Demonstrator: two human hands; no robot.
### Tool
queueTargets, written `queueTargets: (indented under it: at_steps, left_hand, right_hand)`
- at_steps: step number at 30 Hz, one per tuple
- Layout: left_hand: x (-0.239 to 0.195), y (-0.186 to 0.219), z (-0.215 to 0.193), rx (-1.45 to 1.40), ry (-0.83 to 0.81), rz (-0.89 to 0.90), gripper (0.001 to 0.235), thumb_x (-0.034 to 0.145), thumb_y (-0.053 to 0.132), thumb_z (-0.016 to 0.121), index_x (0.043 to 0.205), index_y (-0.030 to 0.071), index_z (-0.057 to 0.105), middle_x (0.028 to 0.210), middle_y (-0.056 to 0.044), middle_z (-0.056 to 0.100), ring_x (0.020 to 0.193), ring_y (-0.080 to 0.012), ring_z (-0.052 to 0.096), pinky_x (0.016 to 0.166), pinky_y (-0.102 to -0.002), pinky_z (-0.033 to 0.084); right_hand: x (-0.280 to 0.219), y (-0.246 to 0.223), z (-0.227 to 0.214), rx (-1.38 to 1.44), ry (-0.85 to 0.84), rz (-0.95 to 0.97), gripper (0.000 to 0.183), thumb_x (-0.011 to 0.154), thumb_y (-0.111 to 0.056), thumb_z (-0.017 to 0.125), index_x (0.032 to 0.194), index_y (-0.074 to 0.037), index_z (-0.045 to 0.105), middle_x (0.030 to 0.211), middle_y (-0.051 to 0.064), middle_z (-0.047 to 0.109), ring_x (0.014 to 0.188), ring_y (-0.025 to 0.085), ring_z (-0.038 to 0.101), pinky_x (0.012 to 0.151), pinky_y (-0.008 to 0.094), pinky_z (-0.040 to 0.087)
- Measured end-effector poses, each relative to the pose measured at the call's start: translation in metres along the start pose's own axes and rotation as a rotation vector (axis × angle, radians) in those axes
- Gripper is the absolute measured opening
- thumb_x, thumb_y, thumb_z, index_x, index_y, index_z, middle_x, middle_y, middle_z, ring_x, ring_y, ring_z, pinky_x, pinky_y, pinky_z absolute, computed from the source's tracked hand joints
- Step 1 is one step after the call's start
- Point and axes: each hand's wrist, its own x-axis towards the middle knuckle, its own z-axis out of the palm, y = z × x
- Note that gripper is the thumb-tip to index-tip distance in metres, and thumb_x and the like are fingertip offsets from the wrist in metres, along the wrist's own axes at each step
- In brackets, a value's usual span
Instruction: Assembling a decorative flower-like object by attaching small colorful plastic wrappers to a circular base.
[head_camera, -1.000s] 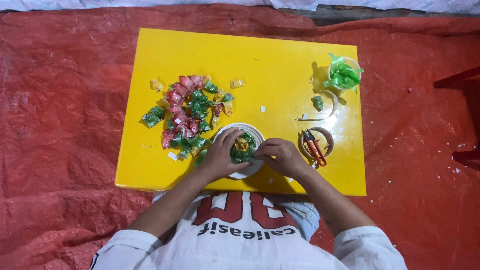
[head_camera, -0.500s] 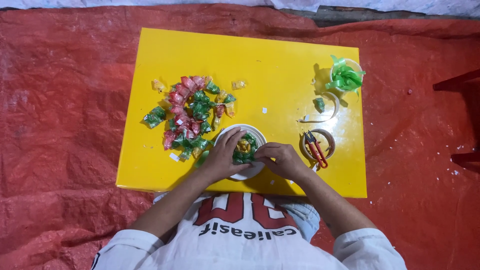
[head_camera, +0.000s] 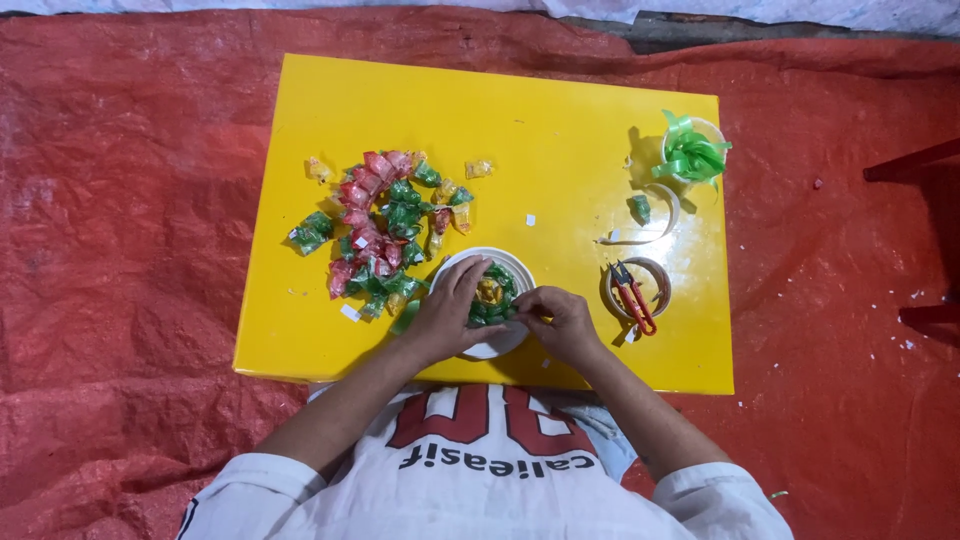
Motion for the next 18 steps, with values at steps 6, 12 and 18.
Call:
queueTargets:
  at_steps: [6, 12, 18]
  left_hand:
    - [0.000, 0.006, -0.007, -0.022, 0.004, 0.014, 0.104, 0.082, 0.049, 0.084, 0.161, 0.013, 0.027, 0.156, -0.024, 0.035, 0.144, -0.0488, 0.038, 0.113, -0.062, 0.041]
    - [-0.003, 0.023, -0.026, -0.057, -0.059, -0.024, 0.124, 0.071, 0.053, 0.091, 0.162, 0.010, 0.019, 0.164, -0.031, 0.023, 0.149, -0.0535, 0.028, 0.120, -0.065, 0.028]
    - [0.008, 0.004, -0.036, -0.045, -0.147, -0.020, 0.129, 0.065, 0.049, 0.096, 0.162, 0.012, 0.018, 0.165, -0.027, 0.024, 0.152, -0.0474, 0.027, 0.123, -0.061, 0.026]
  right_hand:
    - [-0.003, -0.028, -0.003, 0.050, 0.025, 0.077, 0.019, 0.081, 0.003, 0.083, 0.096, -0.001, 0.073, 0.098, 0.016, 0.074, 0.094, 0.032, 0.078, 0.083, 0.045, 0.066]
    - [-0.014, -0.025, 0.000, -0.020, 0.079, 0.144, 0.020, 0.082, 0.002, 0.083, 0.101, -0.003, 0.078, 0.093, 0.015, 0.075, 0.090, 0.031, 0.078, 0.081, 0.042, 0.066]
    - [-0.016, -0.014, 0.004, -0.040, 0.102, 0.153, 0.020, 0.084, -0.003, 0.083, 0.104, -0.005, 0.081, 0.093, 0.015, 0.077, 0.090, 0.029, 0.078, 0.080, 0.038, 0.066]
